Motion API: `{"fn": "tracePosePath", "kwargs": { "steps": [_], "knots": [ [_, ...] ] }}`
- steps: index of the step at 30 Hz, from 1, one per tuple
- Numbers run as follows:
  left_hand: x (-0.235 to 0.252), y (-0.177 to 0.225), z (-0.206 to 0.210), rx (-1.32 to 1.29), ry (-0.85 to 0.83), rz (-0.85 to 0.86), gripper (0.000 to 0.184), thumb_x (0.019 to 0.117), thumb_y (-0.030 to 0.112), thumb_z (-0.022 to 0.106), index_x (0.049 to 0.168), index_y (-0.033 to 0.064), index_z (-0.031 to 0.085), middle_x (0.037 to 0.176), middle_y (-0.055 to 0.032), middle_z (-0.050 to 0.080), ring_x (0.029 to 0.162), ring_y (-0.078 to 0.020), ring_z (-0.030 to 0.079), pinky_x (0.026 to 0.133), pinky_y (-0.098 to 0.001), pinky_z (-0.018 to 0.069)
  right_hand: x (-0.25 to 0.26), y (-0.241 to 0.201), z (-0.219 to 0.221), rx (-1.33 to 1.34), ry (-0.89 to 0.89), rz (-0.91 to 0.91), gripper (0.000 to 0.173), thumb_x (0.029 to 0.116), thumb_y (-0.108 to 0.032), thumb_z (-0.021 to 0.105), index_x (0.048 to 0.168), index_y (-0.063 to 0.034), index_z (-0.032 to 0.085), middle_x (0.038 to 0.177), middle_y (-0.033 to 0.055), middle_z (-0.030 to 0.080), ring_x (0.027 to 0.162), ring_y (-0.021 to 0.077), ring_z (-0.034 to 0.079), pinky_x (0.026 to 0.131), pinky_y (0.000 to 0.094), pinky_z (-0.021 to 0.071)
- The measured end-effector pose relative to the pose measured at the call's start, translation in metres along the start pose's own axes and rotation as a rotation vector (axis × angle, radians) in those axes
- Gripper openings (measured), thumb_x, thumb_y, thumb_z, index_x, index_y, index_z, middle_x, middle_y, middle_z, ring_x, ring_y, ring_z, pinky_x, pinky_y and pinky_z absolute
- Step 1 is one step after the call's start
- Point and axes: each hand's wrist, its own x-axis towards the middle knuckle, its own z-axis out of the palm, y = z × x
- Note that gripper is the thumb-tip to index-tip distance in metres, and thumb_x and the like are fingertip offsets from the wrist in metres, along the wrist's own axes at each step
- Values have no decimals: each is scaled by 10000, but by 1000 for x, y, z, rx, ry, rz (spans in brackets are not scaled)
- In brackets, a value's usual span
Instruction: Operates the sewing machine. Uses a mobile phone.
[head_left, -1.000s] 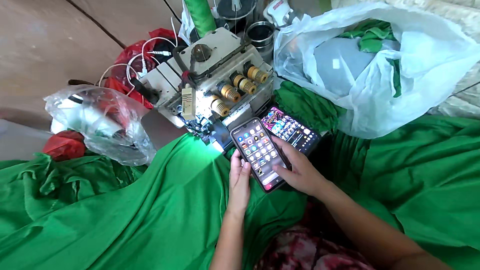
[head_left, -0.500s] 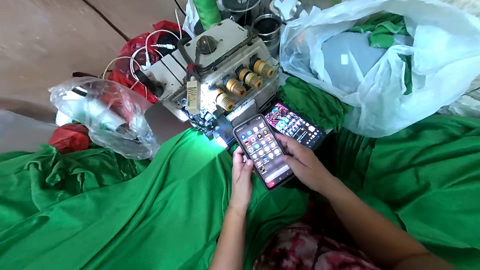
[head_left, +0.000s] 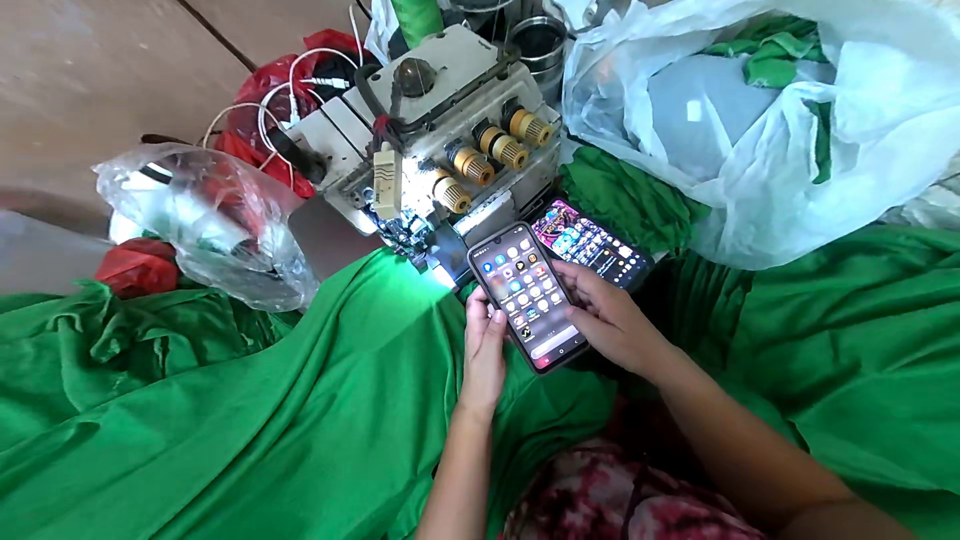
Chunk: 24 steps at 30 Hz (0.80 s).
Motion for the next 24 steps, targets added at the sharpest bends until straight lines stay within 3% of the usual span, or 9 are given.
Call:
{"fn": "tracePosePath", "kwargs": {
  "steps": [8, 16, 19, 22, 24],
  "knots": [
    [1, -1, 0, 12, -10, 12, 390, 1084, 214, 360, 1402, -6, 315, 1232, -81, 614, 1078, -145, 675, 925, -352, 590, 0, -3, -10, -37, -112, 20, 658, 907, -159, 524, 1540, -35, 392, 1297, 127, 645, 1102, 102, 658, 928, 276, 558],
    [1, 1, 0, -5, -31, 10, 380, 1087, 198, 364, 1397, -12, 304, 1240, -81, 611, 1082, -141, 674, 927, -339, 588, 1, -3, -2, -24, 28, -6, 467, 1001, -148, 423, 1442, -17, 500, 1198, 95, 684, 1032, 57, 671, 893, 235, 558],
    [1, 0, 0, -13, -32, 19, 359, 1086, 194, 372, 1383, -2, 321, 1224, -79, 625, 1081, -145, 676, 932, -346, 586, 1, -3, 9, -107, 103, 17, 488, 976, -194, 456, 1436, -37, 497, 1147, 96, 691, 983, 104, 677, 851, 295, 569],
    [1, -1, 0, -3, -29, 26, 358, 1088, 200, 374, 1377, -5, 325, 1219, -78, 620, 1079, -140, 672, 935, -344, 583, 0, -6, 20, -257, 174, 35, 547, 947, -260, 514, 1443, -33, 485, 1190, 141, 688, 1030, 210, 692, 865, 412, 577],
    [1, 0, 0, -2, -26, 25, 359, 1088, 208, 375, 1374, -4, 327, 1223, -75, 616, 1079, -139, 672, 934, -345, 584, 0, -7, 22, -293, 189, 29, 567, 946, -288, 539, 1445, -26, 481, 1214, 151, 684, 1073, 228, 686, 894, 426, 570]
  ]
}}
